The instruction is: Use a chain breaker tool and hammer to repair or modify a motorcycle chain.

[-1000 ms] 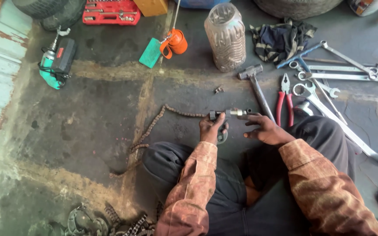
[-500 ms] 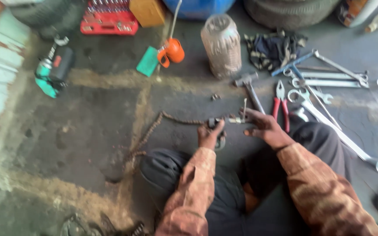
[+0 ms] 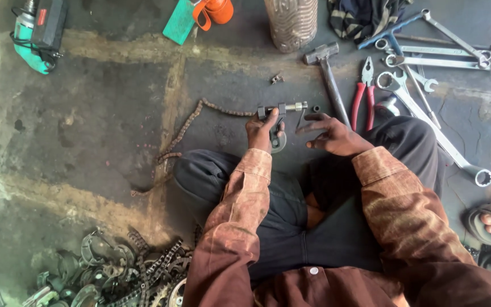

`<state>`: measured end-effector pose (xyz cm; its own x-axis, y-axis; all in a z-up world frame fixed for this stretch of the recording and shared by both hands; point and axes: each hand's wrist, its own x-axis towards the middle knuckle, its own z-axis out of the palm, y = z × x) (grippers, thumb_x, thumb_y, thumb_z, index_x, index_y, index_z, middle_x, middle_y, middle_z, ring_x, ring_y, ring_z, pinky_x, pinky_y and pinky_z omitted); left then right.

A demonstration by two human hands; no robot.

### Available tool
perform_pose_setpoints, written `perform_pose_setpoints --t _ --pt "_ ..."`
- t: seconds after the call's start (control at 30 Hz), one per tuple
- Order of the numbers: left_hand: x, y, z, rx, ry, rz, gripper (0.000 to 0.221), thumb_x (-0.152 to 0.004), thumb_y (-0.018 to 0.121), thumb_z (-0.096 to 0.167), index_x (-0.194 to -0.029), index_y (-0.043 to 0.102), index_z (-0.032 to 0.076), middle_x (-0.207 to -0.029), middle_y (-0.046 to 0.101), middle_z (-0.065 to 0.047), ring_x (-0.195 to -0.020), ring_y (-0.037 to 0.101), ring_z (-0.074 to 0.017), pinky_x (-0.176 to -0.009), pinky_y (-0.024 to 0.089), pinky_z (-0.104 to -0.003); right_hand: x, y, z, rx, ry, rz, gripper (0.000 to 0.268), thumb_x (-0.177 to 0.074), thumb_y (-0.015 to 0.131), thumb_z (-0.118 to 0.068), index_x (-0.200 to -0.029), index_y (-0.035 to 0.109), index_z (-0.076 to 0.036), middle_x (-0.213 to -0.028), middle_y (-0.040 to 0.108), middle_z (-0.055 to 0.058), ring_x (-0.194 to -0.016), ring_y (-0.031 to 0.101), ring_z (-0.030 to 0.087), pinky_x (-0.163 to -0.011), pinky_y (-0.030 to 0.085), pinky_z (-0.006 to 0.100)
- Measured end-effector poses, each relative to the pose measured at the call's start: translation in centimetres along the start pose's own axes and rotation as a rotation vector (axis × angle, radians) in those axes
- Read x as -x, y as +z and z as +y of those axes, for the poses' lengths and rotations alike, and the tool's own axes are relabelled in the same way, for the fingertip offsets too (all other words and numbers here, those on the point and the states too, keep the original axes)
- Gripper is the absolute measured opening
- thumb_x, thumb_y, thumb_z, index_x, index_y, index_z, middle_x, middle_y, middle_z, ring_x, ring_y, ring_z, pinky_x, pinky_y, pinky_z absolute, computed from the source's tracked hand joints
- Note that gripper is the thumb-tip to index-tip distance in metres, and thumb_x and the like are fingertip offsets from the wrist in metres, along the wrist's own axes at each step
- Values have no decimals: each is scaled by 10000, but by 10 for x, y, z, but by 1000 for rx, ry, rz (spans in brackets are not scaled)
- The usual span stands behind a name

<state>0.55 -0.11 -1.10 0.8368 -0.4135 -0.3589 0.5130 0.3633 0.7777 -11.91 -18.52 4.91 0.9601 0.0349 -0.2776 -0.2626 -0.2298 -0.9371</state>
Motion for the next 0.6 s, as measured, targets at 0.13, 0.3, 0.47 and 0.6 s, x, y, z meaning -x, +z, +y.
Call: perform_pose_setpoints --t 0.13,0.3,0.47,0.6 --pt "1 1 0 21 -17 -28 186 -894 787 94 -959 667 -31 -787 663 -103 -567 626 -188 -439 443 -291 -4 0 11 68 4 35 509 -821 786 -53 -1316 679 -110 -1438 537 148 -1205 612 246 -903 578 355" --pt "6 4 4 -54 -46 -153 211 -903 790 126 -992 691 -38 -784 684 -103 -560 630 -166 -433 446 -279 -10 2 31 -144 15 177 618 -835 782 -14 -1411 559 -2 -1359 602 131 -1160 622 211 -908 563 335" --pt "7 3 4 -118 -59 -211 226 -905 795 155 -1003 703 -28 -761 687 -97 -555 636 -149 -430 458 -271 -12 -3 45 -464 11 259 742 -832 713 50 -1525 460 -27 -1317 636 113 -1092 654 193 -893 591 319" --pt "9 4 5 -168 -56 -259 209 -915 792 161 -982 704 -16 -763 692 -91 -561 636 -139 -442 469 -269 -5 -3 21 -292 -70 358 817 -819 718 54 -1563 399 -57 -1285 651 108 -1090 665 185 -892 577 315"
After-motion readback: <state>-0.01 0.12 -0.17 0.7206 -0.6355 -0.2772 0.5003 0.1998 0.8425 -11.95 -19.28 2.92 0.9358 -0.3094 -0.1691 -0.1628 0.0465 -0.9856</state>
